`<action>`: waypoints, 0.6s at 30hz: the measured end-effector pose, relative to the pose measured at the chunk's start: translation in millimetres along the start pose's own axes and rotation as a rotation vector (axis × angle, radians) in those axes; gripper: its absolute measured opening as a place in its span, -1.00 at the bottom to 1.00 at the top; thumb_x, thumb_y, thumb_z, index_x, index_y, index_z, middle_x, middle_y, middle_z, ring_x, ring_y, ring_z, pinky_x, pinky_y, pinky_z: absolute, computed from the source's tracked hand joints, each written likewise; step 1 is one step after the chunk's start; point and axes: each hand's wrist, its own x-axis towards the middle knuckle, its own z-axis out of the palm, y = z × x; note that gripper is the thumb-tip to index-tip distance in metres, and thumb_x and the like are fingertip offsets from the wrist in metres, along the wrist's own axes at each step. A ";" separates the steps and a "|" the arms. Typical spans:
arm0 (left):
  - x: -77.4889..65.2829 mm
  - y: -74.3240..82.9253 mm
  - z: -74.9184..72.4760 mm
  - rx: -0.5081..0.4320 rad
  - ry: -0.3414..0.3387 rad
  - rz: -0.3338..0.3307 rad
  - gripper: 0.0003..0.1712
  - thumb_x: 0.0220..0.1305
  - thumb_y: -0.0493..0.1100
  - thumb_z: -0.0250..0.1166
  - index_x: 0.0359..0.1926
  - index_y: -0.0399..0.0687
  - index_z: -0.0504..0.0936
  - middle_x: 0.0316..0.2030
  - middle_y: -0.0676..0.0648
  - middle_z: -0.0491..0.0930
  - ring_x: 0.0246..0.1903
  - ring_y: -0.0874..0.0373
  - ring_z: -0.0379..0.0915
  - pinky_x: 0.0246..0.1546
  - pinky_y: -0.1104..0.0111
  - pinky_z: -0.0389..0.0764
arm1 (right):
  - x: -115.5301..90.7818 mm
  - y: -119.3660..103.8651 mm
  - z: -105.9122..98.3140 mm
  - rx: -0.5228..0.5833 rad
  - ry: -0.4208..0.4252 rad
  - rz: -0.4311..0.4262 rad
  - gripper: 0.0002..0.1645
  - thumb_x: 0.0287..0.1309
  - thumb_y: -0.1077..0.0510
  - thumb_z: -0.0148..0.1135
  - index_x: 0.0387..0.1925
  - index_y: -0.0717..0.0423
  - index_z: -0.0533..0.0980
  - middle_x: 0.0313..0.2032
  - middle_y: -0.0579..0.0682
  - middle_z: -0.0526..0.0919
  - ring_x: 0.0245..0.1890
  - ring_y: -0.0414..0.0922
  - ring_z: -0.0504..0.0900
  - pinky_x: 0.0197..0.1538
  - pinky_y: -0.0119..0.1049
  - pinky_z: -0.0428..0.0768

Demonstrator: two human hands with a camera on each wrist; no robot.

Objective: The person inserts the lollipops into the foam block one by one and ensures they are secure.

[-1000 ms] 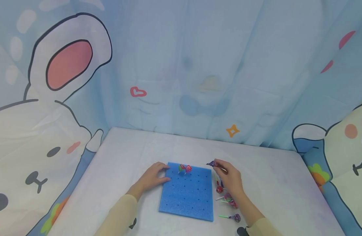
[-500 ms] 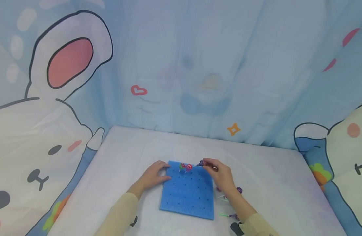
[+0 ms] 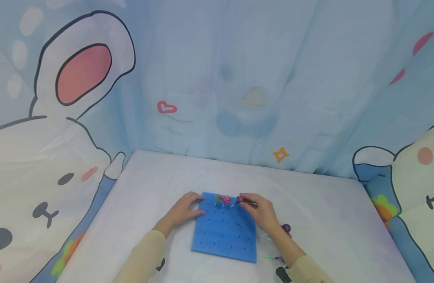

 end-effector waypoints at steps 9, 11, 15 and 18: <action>0.6 -0.1 0.2 -0.008 -0.012 -0.010 -0.44 0.24 0.04 0.37 0.20 -0.08 0.53 0.14 -0.06 0.50 0.24 -0.01 0.35 0.31 0.08 0.35 | 2.1 -2.9 9.3 -0.015 -0.025 0.058 -0.63 0.22 0.23 0.32 0.08 0.13 0.58 0.02 0.07 0.66 0.03 -0.02 0.64 0.03 -0.27 0.64; 0.6 -0.1 0.4 -0.005 -0.013 -0.014 -0.44 0.24 0.05 0.37 0.20 -0.07 0.52 0.14 -0.06 0.50 0.24 -0.01 0.35 0.31 0.09 0.35 | 2.9 -3.8 12.6 -0.008 -0.021 0.078 -0.62 0.23 0.22 0.31 0.09 0.13 0.57 0.02 0.07 0.66 0.04 -0.02 0.64 0.04 -0.28 0.64; 0.4 0.3 0.1 -0.006 -0.012 -0.015 -0.43 0.24 0.06 0.37 0.20 -0.06 0.52 0.14 -0.06 0.50 0.24 -0.01 0.35 0.31 0.09 0.35 | 5.5 -4.7 19.9 -0.003 -0.004 0.109 -0.62 0.23 0.22 0.31 0.09 0.12 0.56 0.03 0.06 0.65 0.06 -0.02 0.63 0.05 -0.28 0.63; 0.3 0.5 -0.4 -0.016 -0.010 -0.006 -0.44 0.24 0.04 0.37 0.20 -0.08 0.53 0.14 -0.07 0.51 0.24 -0.01 0.35 0.31 0.08 0.35 | 7.3 -6.2 24.3 -0.001 0.004 0.130 -0.62 0.24 0.22 0.30 0.09 0.12 0.57 0.02 0.07 0.66 0.06 -0.01 0.63 0.06 -0.25 0.63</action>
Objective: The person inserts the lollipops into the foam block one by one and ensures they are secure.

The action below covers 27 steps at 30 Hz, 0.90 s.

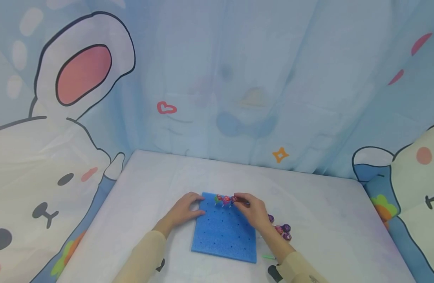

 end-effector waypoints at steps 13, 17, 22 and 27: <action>1.2 -0.9 -0.3 0.024 -0.011 -0.008 -0.44 0.25 0.06 0.36 0.21 -0.04 0.52 0.14 -0.04 0.51 0.24 0.01 0.35 0.32 0.12 0.33 | 1.3 -2.7 3.3 0.003 0.000 0.037 -0.63 0.22 0.21 0.32 0.07 0.14 0.58 0.02 0.08 0.66 0.07 0.01 0.62 0.08 -0.19 0.62; 1.2 -0.7 -0.5 0.023 -0.005 -0.002 -0.44 0.25 0.05 0.36 0.20 -0.06 0.52 0.13 -0.05 0.51 0.23 0.01 0.36 0.32 0.12 0.34 | 1.4 -2.0 3.0 0.016 0.003 0.038 -0.63 0.22 0.21 0.32 0.08 0.13 0.59 0.01 0.07 0.67 0.06 0.01 0.63 0.08 -0.18 0.62; 1.1 -0.6 0.0 0.016 0.000 0.009 -0.44 0.24 0.04 0.37 0.20 -0.07 0.53 0.12 -0.05 0.52 0.22 0.01 0.37 0.31 0.12 0.35 | 0.8 -1.6 3.3 0.012 0.007 0.036 -0.62 0.21 0.21 0.33 0.08 0.12 0.59 0.00 0.07 0.67 0.06 0.02 0.63 0.07 -0.16 0.62; 0.6 -0.1 -0.5 0.015 -0.001 0.011 -0.43 0.24 0.06 0.36 0.20 -0.07 0.52 0.13 -0.05 0.52 0.22 0.01 0.37 0.30 0.10 0.36 | 0.9 -1.3 3.0 0.017 -0.002 0.051 -0.60 0.21 0.20 0.33 0.10 0.10 0.58 0.02 0.06 0.67 0.06 0.01 0.63 0.07 -0.16 0.63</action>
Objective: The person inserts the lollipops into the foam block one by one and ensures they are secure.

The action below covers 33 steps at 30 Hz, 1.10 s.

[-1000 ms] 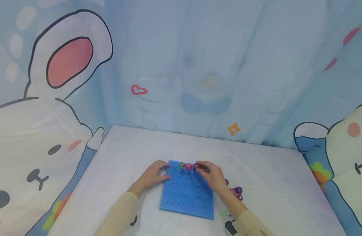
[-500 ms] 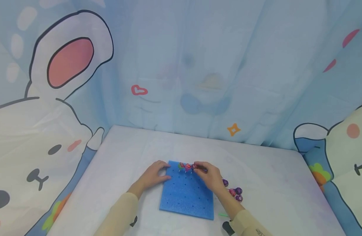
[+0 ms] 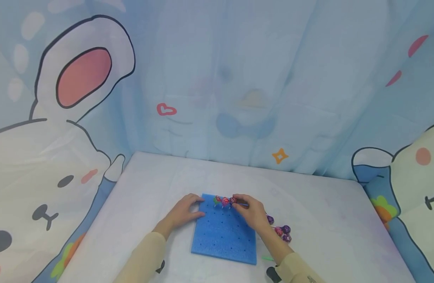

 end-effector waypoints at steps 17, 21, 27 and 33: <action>-1.0 -1.0 1.6 0.002 0.016 0.005 -0.45 0.23 0.04 0.38 0.18 -0.07 0.53 0.12 -0.06 0.52 0.22 -0.01 0.37 0.32 0.11 0.34 | -4.0 6.6 -12.2 0.020 -0.009 -0.034 -0.53 0.22 0.16 0.33 0.16 0.12 0.53 0.08 0.09 0.63 0.08 0.03 0.61 0.08 -0.18 0.63; -1.5 1.7 0.0 -0.011 0.016 0.001 -0.45 0.23 0.01 0.38 0.18 -0.10 0.53 0.12 -0.07 0.51 0.22 -0.01 0.36 0.31 0.09 0.34 | -5.4 8.9 -16.6 0.026 0.000 -0.028 -0.55 0.23 0.17 0.32 0.15 0.12 0.52 0.08 0.10 0.63 0.09 0.03 0.61 0.10 -0.15 0.62; -2.0 2.3 0.2 -0.019 0.015 -0.003 -0.45 0.23 0.01 0.38 0.18 -0.10 0.53 0.13 -0.07 0.51 0.23 -0.02 0.36 0.31 0.08 0.34 | -8.6 12.8 -23.7 0.027 0.009 0.000 -0.57 0.26 0.13 0.30 0.14 0.12 0.53 0.08 0.07 0.63 0.11 -0.01 0.59 0.13 -0.14 0.59; -1.9 3.6 -0.4 -0.016 0.014 -0.004 -0.45 0.23 0.00 0.38 0.18 -0.10 0.53 0.12 -0.07 0.51 0.23 -0.02 0.36 0.31 0.08 0.34 | -11.5 19.0 -33.8 0.037 0.014 0.019 -0.54 0.26 0.08 0.30 0.16 0.09 0.51 0.09 0.08 0.63 0.12 0.02 0.59 0.12 -0.13 0.60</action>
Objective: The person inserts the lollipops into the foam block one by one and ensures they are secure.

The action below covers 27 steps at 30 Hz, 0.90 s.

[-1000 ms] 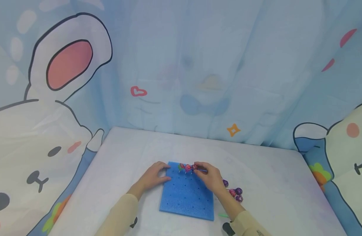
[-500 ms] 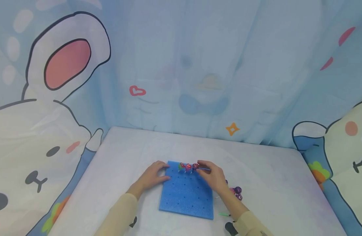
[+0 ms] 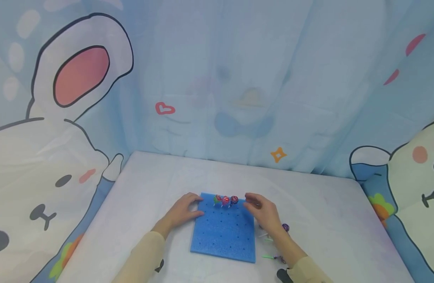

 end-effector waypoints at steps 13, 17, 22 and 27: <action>0.8 -1.4 -0.2 0.002 -0.007 0.009 -0.46 0.24 0.00 0.37 0.19 -0.09 0.53 0.12 -0.06 0.52 0.23 -0.01 0.36 0.31 0.09 0.35 | -9.7 35.3 -33.7 -0.117 0.105 0.002 -0.52 0.28 0.01 0.28 0.16 0.13 0.51 0.07 0.14 0.64 0.06 0.09 0.62 0.04 -0.03 0.62; 1.3 -3.2 1.1 0.007 -0.006 0.008 -0.46 0.24 0.01 0.37 0.19 -0.07 0.53 0.12 -0.05 0.52 0.23 0.00 0.36 0.31 0.09 0.35 | -14.4 48.5 -43.6 -0.148 0.116 0.016 -0.52 0.29 0.02 0.27 0.16 0.15 0.50 0.06 0.14 0.64 0.06 0.07 0.63 0.12 -0.08 0.58; 1.1 -3.8 1.6 0.007 -0.007 -0.001 -0.46 0.24 0.02 0.37 0.19 -0.06 0.53 0.13 -0.05 0.51 0.23 0.00 0.35 0.31 0.09 0.34 | -21.8 53.8 -49.1 -0.179 0.143 0.026 -0.53 0.27 0.08 0.28 0.15 0.19 0.50 0.05 0.19 0.63 0.06 0.12 0.61 0.11 -0.03 0.58; 0.8 -3.9 1.5 0.004 -0.008 -0.006 -0.46 0.24 0.01 0.37 0.19 -0.06 0.53 0.13 -0.05 0.51 0.24 0.00 0.35 0.32 0.10 0.34 | -27.6 56.1 -48.1 -0.216 0.173 0.031 -0.53 0.26 0.04 0.29 0.12 0.19 0.51 0.03 0.20 0.64 0.05 0.15 0.60 -0.08 -0.06 0.67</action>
